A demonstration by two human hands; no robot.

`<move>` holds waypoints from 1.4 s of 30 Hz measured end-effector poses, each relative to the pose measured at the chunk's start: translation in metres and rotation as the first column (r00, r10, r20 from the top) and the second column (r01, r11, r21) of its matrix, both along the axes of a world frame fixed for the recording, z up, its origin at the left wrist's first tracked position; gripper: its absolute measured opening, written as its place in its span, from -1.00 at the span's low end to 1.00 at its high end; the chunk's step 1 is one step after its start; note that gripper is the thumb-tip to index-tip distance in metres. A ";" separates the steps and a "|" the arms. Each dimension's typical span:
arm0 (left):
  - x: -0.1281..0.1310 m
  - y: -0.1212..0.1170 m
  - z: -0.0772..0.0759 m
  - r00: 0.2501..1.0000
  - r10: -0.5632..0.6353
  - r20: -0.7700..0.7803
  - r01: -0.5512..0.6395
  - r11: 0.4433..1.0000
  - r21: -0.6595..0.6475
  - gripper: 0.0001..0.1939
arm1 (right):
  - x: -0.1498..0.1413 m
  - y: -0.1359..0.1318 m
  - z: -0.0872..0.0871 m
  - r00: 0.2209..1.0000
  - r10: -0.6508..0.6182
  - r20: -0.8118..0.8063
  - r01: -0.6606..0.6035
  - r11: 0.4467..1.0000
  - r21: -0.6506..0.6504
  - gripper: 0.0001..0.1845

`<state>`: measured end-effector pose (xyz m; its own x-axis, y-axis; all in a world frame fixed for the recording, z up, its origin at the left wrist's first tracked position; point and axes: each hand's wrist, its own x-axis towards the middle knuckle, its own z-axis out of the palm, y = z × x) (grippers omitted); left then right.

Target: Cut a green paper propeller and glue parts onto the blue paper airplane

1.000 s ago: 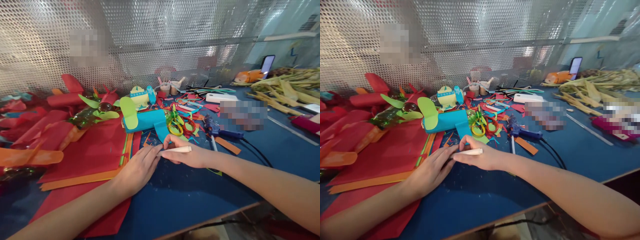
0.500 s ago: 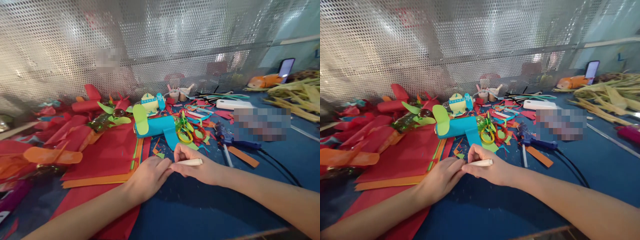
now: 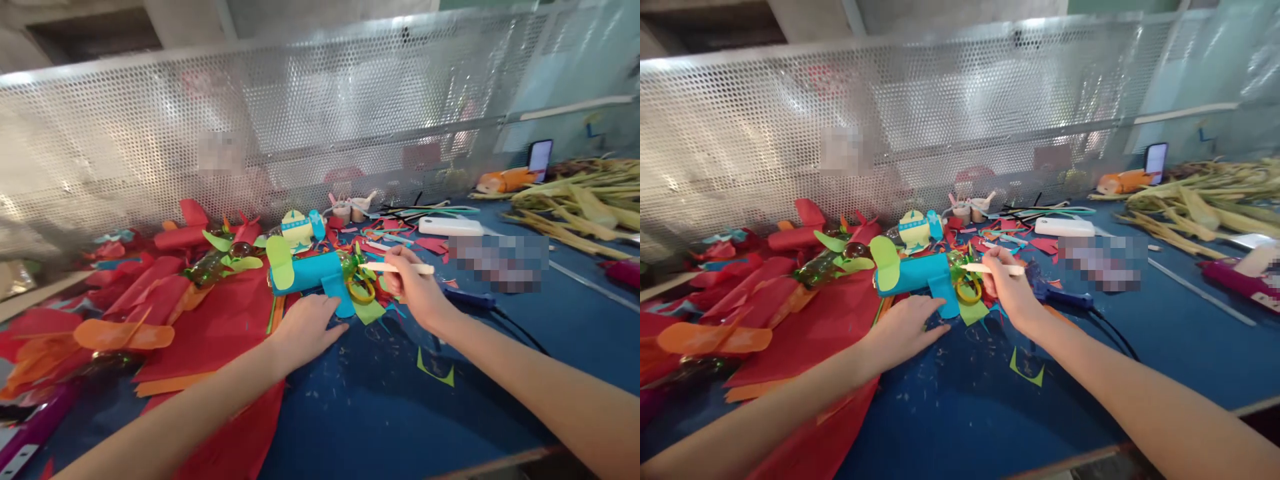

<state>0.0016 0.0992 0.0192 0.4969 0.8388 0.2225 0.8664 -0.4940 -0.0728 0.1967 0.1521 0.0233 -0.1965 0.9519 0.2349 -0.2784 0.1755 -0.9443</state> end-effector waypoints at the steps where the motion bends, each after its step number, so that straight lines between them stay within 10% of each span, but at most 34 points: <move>1: 0.003 0.007 0.001 0.999 -0.020 -0.025 0.020 1.000 0.007 -0.77 | -0.001 0.000 0.000 1.000 0.018 0.010 -0.018 1.000 -0.001 -0.80; 7: 0.003 0.022 0.003 0.981 -0.150 -0.122 0.162 0.982 0.101 -0.74 | -0.002 -0.002 -0.002 0.993 0.108 0.046 -0.109 0.994 0.012 -0.80; 18: 0.006 -0.023 -0.018 0.975 -0.219 0.043 0.208 0.962 0.178 -0.64 | -0.009 -0.014 -0.006 0.892 0.376 0.251 -0.396 0.917 0.034 -0.89; 42: -0.013 -0.047 -0.024 0.996 -0.044 -0.073 0.031 0.985 -0.167 -0.40 | -0.015 -0.018 -0.030 0.788 0.111 0.606 -0.251 0.956 0.152 -0.78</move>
<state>-0.0110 0.0519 -0.0044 0.5387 0.8414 0.0420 0.8422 -0.5366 -0.0523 0.1816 0.1346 -0.0068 -0.5258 0.8246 0.2086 0.2679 0.3933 -0.8795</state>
